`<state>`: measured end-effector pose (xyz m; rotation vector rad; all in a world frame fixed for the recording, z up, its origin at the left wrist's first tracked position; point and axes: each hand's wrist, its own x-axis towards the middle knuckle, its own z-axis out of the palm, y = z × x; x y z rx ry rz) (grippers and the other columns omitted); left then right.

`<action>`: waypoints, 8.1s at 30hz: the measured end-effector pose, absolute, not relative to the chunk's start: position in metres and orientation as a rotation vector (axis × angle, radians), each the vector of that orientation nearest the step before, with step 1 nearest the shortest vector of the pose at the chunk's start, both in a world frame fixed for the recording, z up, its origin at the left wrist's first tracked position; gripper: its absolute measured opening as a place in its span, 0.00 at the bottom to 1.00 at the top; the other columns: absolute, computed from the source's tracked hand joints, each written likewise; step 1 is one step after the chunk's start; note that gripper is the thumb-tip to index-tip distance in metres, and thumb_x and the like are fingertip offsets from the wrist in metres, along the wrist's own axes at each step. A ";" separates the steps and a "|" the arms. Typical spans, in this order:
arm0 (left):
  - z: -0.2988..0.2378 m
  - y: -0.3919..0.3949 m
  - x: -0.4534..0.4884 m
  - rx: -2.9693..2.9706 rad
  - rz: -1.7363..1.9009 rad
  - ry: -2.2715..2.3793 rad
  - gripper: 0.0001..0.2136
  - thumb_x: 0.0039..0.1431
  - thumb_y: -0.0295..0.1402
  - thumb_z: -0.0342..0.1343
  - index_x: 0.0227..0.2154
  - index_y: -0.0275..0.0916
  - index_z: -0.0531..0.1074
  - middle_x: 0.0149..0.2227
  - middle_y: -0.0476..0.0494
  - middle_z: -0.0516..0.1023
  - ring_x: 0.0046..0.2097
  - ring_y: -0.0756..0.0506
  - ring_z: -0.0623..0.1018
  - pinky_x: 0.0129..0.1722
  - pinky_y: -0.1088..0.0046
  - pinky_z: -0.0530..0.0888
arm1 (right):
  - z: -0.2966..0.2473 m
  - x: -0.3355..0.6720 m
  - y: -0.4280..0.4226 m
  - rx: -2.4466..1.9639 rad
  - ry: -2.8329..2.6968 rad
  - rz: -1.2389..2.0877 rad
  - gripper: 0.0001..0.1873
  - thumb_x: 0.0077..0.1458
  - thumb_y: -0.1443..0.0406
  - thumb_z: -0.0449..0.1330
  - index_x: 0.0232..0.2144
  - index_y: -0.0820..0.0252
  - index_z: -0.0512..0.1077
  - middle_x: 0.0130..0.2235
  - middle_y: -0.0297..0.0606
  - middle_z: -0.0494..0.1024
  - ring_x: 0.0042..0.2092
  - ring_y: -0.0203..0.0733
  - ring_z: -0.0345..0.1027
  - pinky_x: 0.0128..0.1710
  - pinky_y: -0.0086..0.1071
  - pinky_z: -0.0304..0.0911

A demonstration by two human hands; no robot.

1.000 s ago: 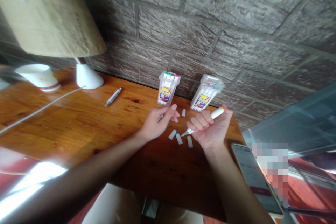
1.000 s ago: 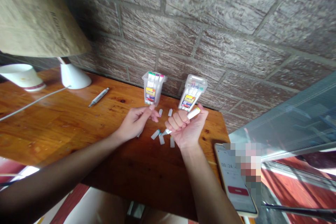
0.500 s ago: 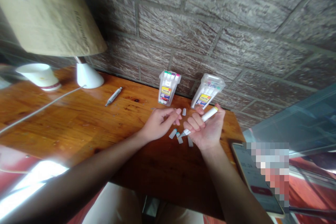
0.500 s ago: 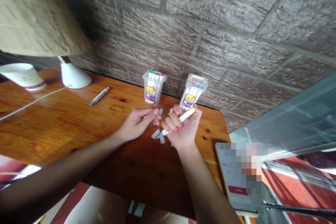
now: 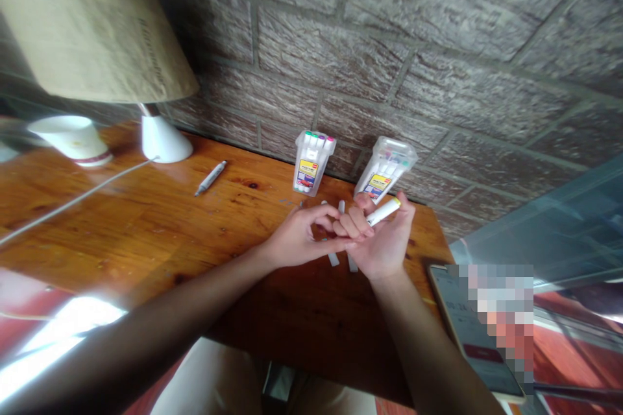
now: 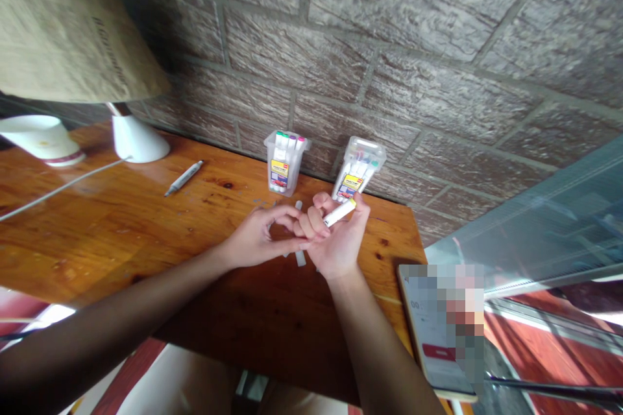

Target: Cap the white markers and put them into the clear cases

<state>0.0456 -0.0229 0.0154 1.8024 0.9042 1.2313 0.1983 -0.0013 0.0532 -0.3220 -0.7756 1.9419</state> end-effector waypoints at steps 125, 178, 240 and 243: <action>0.022 -0.013 0.044 1.379 1.099 0.891 0.22 0.54 0.52 0.62 0.31 0.34 0.79 0.31 0.43 0.83 0.34 0.47 0.81 0.38 0.73 0.76 | 0.056 0.206 0.010 -0.393 -0.826 1.810 0.21 0.57 0.44 0.58 0.32 0.55 0.73 0.29 0.33 0.66 0.28 0.34 0.57 0.28 0.31 0.62; 0.010 -0.013 0.035 2.333 1.047 1.492 0.18 0.70 0.34 0.41 0.56 0.35 0.68 0.52 0.34 0.77 0.50 0.40 0.78 0.53 0.63 0.72 | 0.034 0.194 0.020 -0.730 -0.983 1.480 0.19 0.51 0.48 0.66 0.33 0.57 0.78 0.33 0.34 0.78 0.33 0.35 0.68 0.30 0.29 0.61; 0.003 -0.010 0.032 2.513 0.941 1.356 0.15 0.69 0.39 0.47 0.51 0.41 0.73 0.45 0.41 0.81 0.43 0.43 0.81 0.43 0.70 0.75 | 0.047 0.248 0.029 -0.975 -1.823 1.491 0.21 0.43 0.59 0.74 0.42 0.56 0.82 0.45 0.38 0.84 0.44 0.46 0.79 0.54 0.44 0.69; 0.004 -0.009 0.030 2.538 0.991 1.315 0.15 0.70 0.39 0.47 0.50 0.40 0.74 0.45 0.41 0.81 0.44 0.43 0.81 0.44 0.71 0.75 | 0.046 0.251 0.030 -0.968 -1.823 1.473 0.20 0.43 0.59 0.74 0.41 0.55 0.82 0.44 0.38 0.85 0.43 0.44 0.79 0.53 0.42 0.70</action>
